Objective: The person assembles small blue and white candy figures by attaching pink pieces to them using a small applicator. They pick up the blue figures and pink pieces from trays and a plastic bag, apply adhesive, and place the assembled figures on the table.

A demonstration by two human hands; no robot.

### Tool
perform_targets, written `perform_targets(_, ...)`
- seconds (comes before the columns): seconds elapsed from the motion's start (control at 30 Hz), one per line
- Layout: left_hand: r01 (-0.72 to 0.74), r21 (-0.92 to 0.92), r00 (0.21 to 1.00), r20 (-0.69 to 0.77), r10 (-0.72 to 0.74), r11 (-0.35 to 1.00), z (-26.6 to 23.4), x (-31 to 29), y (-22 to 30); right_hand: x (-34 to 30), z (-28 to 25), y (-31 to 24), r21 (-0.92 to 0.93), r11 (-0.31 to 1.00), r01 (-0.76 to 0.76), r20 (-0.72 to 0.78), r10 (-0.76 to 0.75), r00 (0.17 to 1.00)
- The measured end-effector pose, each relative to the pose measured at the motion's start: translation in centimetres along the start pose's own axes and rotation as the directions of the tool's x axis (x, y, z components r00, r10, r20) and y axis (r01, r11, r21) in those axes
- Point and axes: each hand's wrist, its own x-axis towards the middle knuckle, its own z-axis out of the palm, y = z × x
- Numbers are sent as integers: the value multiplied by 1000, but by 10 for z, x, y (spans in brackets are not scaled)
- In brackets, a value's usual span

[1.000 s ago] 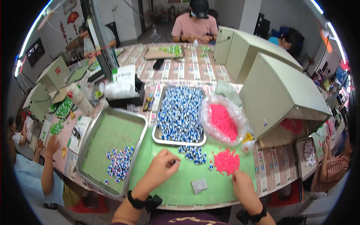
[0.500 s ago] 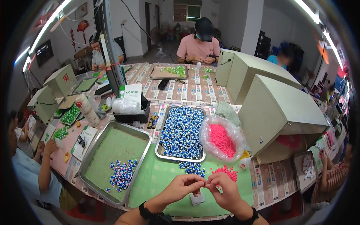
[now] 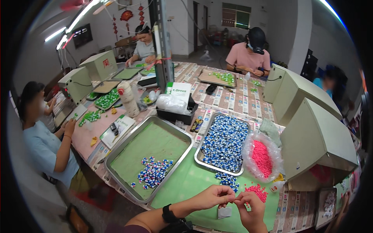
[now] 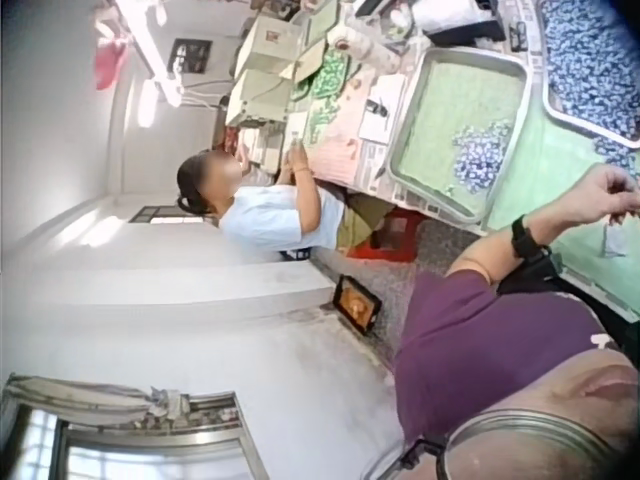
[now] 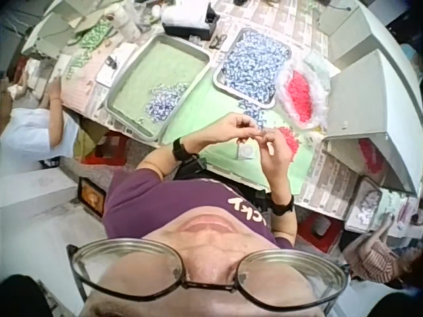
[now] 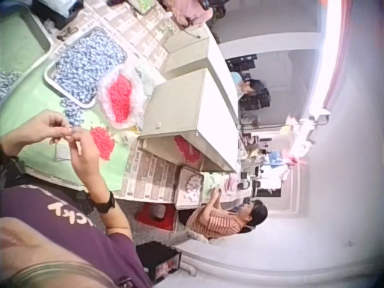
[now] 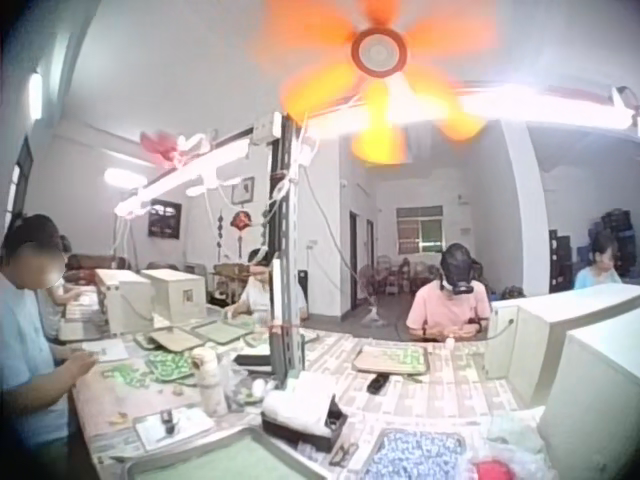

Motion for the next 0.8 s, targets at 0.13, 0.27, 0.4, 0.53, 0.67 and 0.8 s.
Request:
perform_targets(0.13,-27,-6,999,16,28,1000,6,-1,1,-8,-6,-3,169,980,-108,83,95,992)
perform_targets(0.27,-29,12,999,-38,29,1000,4,4,0,2,2,3,124,992,-24,-15,26,1000)
perform_targets(0.4,-57,13,981,-183,58,998,1,-7,0,9,-10,7,38,999,-18,115,14,993)
perform_targets(0.53,-141,216,945,-262,197,966,-2,-19,12,-7,-28,18,-54,998,-21,267,35,963)
perform_targets(0.67,-43,142,930,-356,92,989,-8,-28,12,-21,-19,30,-151,988,37,387,24,922)
perform_targets(0.8,-35,260,922,-363,131,965,-15,-30,10,-21,-11,32,-183,977,112,424,-24,905)
